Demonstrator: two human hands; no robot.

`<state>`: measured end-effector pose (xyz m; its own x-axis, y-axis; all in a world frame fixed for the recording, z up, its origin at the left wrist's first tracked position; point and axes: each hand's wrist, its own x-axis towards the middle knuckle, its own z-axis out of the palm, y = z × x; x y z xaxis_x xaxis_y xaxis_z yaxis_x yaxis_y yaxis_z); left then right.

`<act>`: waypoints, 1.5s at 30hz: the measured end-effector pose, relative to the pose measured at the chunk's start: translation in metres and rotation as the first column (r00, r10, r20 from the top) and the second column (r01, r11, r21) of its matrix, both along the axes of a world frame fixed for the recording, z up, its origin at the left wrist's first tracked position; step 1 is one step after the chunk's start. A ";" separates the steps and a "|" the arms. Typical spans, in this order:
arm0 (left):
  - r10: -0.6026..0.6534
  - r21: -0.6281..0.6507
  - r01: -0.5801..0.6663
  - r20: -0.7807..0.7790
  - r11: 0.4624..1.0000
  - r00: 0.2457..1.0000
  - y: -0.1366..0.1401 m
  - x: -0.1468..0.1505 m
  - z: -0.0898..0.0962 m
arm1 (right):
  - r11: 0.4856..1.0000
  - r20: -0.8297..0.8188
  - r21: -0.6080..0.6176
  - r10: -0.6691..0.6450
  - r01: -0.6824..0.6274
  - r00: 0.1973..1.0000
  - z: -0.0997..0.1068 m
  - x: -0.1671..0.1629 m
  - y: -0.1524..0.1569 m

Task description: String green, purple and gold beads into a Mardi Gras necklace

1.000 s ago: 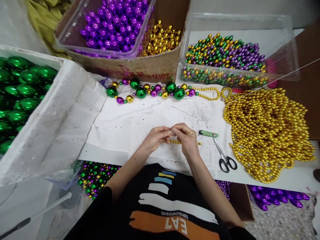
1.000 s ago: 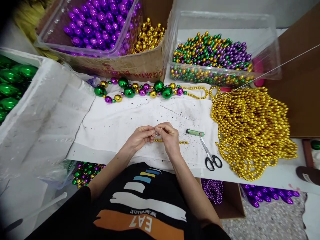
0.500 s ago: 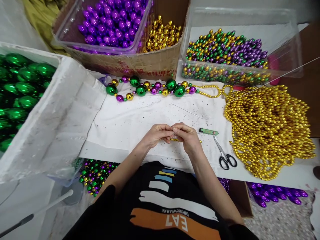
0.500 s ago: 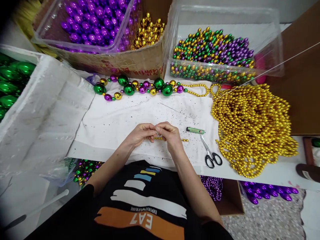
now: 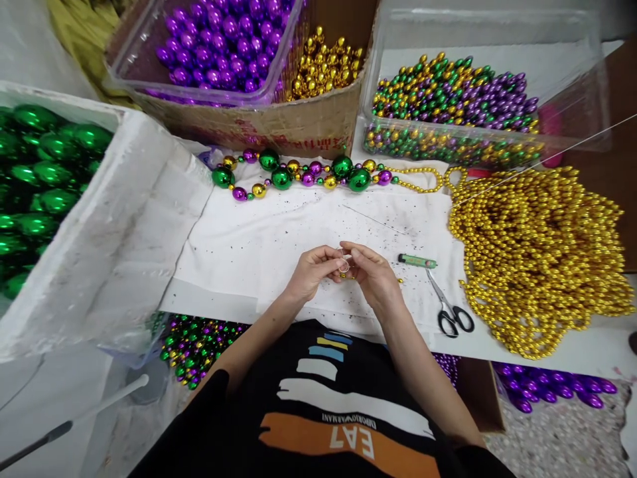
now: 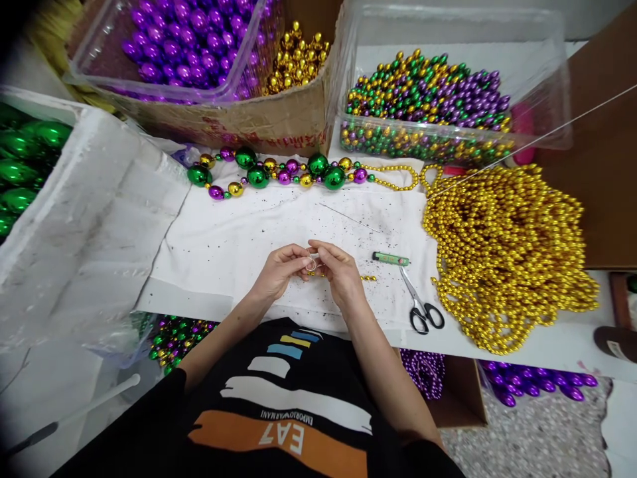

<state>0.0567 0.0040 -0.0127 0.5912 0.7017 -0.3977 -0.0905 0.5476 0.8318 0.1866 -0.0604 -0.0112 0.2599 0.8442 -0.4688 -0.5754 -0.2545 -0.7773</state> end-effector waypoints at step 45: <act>-0.045 -0.199 0.040 -0.022 0.979 0.999 0.001 -0.015 -0.003 | 0.977 0.877 0.174 -0.098 -0.122 0.470 0.001 -0.018 -0.014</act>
<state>0.0416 0.0054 -0.0154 0.6065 0.5816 -0.5422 -0.0430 0.7048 0.7081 0.1682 -0.0746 -0.0100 0.4292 0.8879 0.1657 0.4403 -0.0455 -0.8967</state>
